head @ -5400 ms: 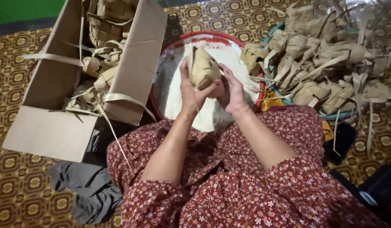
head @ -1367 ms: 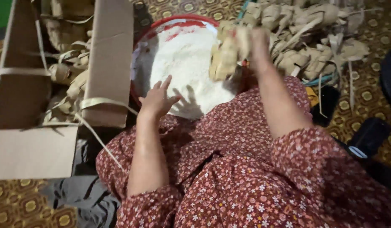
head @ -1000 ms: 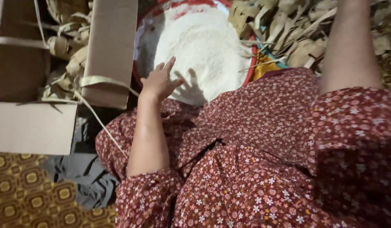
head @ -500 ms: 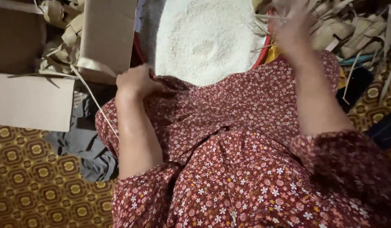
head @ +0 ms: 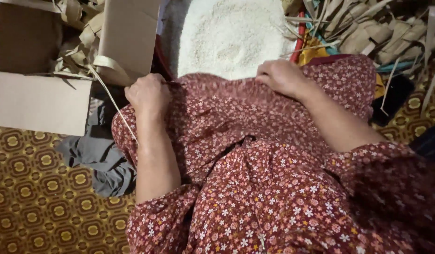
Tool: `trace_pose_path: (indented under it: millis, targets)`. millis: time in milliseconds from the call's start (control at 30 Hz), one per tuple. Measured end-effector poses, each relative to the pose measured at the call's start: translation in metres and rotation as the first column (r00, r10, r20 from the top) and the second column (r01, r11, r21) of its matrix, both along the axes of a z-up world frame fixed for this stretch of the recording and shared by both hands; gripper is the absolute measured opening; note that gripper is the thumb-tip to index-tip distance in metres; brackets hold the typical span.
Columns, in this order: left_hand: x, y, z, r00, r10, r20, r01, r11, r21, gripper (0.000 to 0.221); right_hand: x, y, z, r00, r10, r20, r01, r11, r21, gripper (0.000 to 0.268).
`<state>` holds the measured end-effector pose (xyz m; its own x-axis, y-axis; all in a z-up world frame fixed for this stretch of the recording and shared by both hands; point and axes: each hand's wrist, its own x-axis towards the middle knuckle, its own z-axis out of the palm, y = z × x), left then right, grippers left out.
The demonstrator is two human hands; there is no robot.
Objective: Filling woven palm leaf pouches (ketupat) with rice and sealing them by weaving the ends.
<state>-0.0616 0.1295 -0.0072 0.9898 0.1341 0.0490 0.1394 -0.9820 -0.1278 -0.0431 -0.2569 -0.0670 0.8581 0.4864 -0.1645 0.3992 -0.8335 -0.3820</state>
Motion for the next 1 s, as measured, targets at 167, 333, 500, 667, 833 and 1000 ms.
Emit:
trace_pose_path:
  millis: [167, 333, 500, 667, 833, 1000]
  targets:
    - [-0.009, 0.013, 0.012, 0.996, 0.080, -0.047, -0.080, 0.997, -0.001, 0.029, -0.019, 0.003, 0.042, 0.995, -0.019, -0.100, 0.061, 0.897, 0.438, 0.012]
    - [-0.031, -0.027, 0.070, 0.978, -0.094, -0.186, 0.092, 0.996, -0.018, 0.042, -0.056, 0.023, 0.051, 0.963, 0.209, -0.168, -0.157, 0.948, 0.276, 0.018]
    - [-0.021, -0.042, 0.017, 0.795, -0.366, -0.484, 0.217, 0.917, -0.336, 0.046, -0.056, 0.014, 0.028, 0.939, 0.325, -0.111, -0.328, 0.945, -0.007, 0.021]
    - [-0.015, -0.054, 0.056, 0.637, -0.301, -0.710, 0.081, 0.942, -0.326, 0.046, 0.000, -0.003, 0.035, 0.921, 0.390, 0.006, -0.372, 0.884, -0.284, 0.011]
    - [-0.014, -0.065, 0.074, 0.518, -0.319, -0.794, 0.106, 0.945, -0.311, 0.056, 0.012, 0.033, 0.023, 0.835, 0.526, -0.160, -0.537, 0.716, -0.447, 0.028]
    - [-0.010, -0.072, 0.049, 0.452, -0.444, -0.774, 0.306, 0.892, -0.333, 0.048, 0.000, 0.079, 0.014, 0.613, 0.755, -0.234, -0.790, 0.573, -0.219, 0.026]
